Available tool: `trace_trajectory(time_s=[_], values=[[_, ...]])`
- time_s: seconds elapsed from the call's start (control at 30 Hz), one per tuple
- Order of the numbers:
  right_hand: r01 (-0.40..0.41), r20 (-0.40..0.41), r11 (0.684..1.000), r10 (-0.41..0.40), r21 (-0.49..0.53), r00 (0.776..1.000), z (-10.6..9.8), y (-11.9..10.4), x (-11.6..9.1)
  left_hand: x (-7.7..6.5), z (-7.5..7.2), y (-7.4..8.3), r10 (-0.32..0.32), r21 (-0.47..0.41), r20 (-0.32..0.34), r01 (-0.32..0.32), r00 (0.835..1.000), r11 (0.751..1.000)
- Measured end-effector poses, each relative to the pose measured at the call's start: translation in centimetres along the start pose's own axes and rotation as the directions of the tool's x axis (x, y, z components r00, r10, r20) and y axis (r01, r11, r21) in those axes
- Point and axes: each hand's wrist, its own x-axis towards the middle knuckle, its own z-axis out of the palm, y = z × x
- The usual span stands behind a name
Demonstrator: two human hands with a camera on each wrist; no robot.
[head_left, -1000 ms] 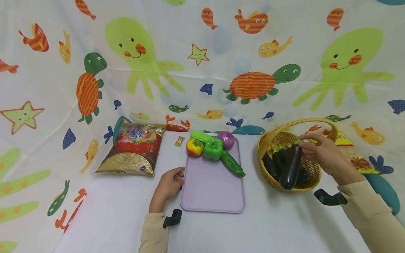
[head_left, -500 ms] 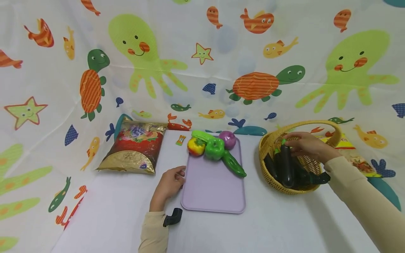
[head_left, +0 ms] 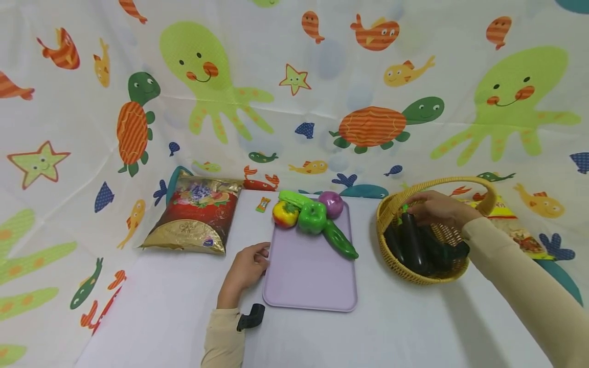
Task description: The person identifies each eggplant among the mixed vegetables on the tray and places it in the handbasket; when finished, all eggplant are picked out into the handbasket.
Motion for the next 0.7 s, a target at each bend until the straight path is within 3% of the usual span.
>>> trace_trajectory(time_s=[0.33, 0.57, 0.7], values=[[-0.008, 0.034, 0.997, 0.011, -0.077, 0.999, -0.2, -2.1, -0.1, 0.0, -0.3, -0.1, -0.019, -0.021, -0.009, 0.019, 1.000, 1.000], [-0.052, 0.085, 0.997, 0.057, -0.059, 0.995, -0.7, -1.4, 1.0, 0.0, -0.1, 0.0, -0.006, -0.035, 0.006, 0.006, 1.000, 0.999], [-0.033, 0.129, 0.998, 0.038, -0.046, 0.991, -0.7, -0.8, 1.4, -0.1, 0.0, 0.0, -0.005, -0.035, 0.006, 0.006, 1.000, 0.999]])
